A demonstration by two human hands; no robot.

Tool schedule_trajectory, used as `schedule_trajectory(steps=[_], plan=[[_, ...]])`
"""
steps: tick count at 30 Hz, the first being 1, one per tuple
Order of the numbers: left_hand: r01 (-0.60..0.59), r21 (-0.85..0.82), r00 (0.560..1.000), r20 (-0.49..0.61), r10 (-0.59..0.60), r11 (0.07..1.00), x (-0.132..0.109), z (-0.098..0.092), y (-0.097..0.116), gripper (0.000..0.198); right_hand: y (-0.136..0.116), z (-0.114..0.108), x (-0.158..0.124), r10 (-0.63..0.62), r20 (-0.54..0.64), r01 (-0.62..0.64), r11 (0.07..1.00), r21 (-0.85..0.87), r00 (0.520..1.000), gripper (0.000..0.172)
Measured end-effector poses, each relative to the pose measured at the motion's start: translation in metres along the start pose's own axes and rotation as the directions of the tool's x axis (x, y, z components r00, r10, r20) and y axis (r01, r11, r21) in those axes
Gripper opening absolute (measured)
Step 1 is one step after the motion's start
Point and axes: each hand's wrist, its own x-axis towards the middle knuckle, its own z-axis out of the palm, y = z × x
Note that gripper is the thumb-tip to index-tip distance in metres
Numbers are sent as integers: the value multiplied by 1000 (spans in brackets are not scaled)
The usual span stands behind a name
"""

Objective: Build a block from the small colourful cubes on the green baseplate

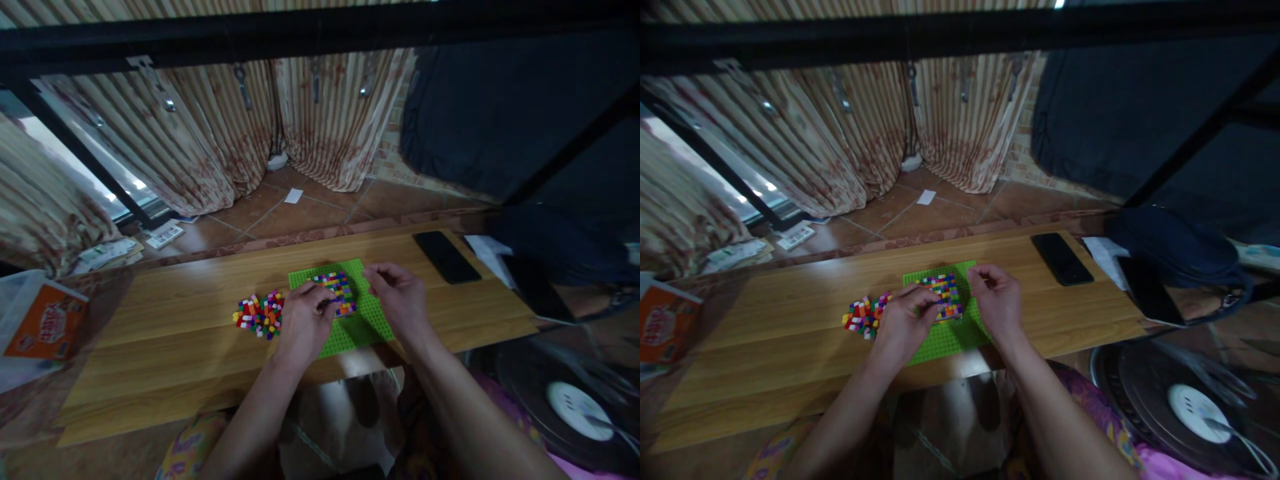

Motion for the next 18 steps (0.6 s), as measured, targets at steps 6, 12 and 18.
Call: schedule_trajectory(steps=[6, 12, 18], plan=[[-14, 180, 1000, 4, 14, 984, 8, 9, 8, 5, 13, -8, 0, 6, 85, 3, 994, -105, 996, 24], [29, 255, 1000, -14, -26, 966, 10, 14, 11, 7, 21, -15, -4, 56, 196, -9, 972, -233, 979, 25], [78, 257, 996, -60, -64, 963, 10, 16, 14, 6, 18, -5, -13, 96, 265, -7, 949, -316, 959, 28]])
